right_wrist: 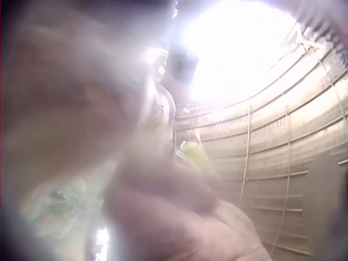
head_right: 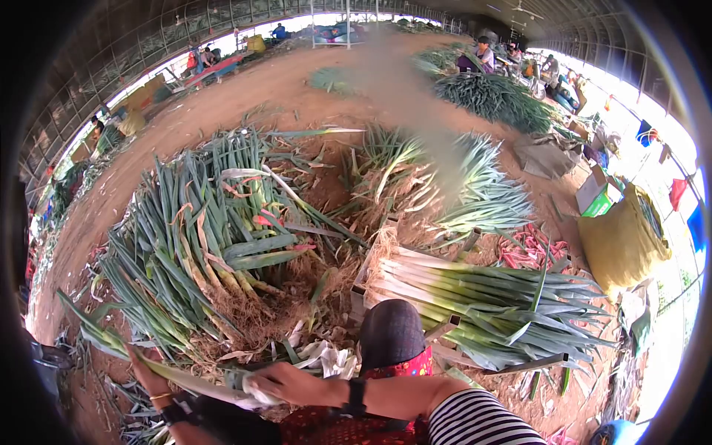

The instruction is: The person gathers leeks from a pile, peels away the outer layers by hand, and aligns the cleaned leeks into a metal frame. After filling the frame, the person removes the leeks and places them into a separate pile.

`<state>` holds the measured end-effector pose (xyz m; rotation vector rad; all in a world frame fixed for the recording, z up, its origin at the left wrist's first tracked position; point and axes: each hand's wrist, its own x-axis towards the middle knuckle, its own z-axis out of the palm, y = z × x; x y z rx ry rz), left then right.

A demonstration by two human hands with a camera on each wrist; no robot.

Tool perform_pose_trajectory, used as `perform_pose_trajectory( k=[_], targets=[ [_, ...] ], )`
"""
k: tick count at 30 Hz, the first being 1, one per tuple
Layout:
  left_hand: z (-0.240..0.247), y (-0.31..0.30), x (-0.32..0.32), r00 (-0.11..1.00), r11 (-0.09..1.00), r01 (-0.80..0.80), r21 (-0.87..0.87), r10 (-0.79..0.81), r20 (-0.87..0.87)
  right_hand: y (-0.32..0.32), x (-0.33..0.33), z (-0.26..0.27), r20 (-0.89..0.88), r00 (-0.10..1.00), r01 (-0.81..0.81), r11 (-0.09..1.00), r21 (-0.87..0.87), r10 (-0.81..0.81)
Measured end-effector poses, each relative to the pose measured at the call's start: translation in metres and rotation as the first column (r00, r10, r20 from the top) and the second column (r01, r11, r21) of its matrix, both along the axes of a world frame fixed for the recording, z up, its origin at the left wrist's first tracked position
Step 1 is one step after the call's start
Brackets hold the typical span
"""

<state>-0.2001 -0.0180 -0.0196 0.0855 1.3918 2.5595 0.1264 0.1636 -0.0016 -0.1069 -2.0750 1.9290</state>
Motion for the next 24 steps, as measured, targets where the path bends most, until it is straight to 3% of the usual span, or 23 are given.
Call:
perform_pose_trajectory(
  k=[1,3,5,6,9,13,17,21,24],
  targets=[
    [-0.003,-0.01,-0.01,0.995,0.995,0.096,0.038,-0.095,-0.031,-0.003,0.013,0.004,0.033,0.999,-0.027,1.0,0.002,0.027],
    [0.008,-0.012,-0.006,0.998,0.997,0.062,0.052,-0.063,0.014,-0.006,0.036,0.031,0.028,0.998,-0.055,0.998,0.006,0.055],
    [-0.001,-0.021,-0.02,0.995,0.995,-0.041,0.091,0.049,-0.086,-0.009,0.046,0.038,0.023,0.997,-0.078,0.997,0.016,0.078],
    [-0.02,-0.04,-0.047,0.991,0.99,0.083,0.115,-0.069,-0.118,-0.012,0.049,0.036,-0.045,0.995,-0.086,0.993,0.082,0.09],
    [-0.014,-0.04,-0.047,0.988,0.984,0.116,0.136,-0.101,-0.114,-0.013,0.058,0.038,-0.108,0.986,-0.107,0.979,0.174,0.127],
    [0.004,-0.036,-0.037,0.99,0.984,0.13,0.118,-0.121,-0.078,-0.017,0.071,0.044,-0.165,0.973,-0.15,0.984,0.096,0.164],
    [-0.016,-0.061,-0.083,0.986,0.974,0.164,0.158,-0.167,0.004,-0.014,0.086,0.045,-0.254,0.954,-0.134,0.986,0.104,0.156],
    [0.003,-0.071,-0.083,0.999,0.998,-0.05,-0.037,0.051,0.02,-0.007,0.105,0.039,-0.262,0.954,-0.153,0.988,-0.016,0.143],
    [-0.014,-0.096,-0.114,0.996,0.996,0.079,-0.032,-0.08,-0.03,-0.01,0.106,0.039,-0.257,0.953,-0.176,0.983,-0.043,0.16]
  ],
)
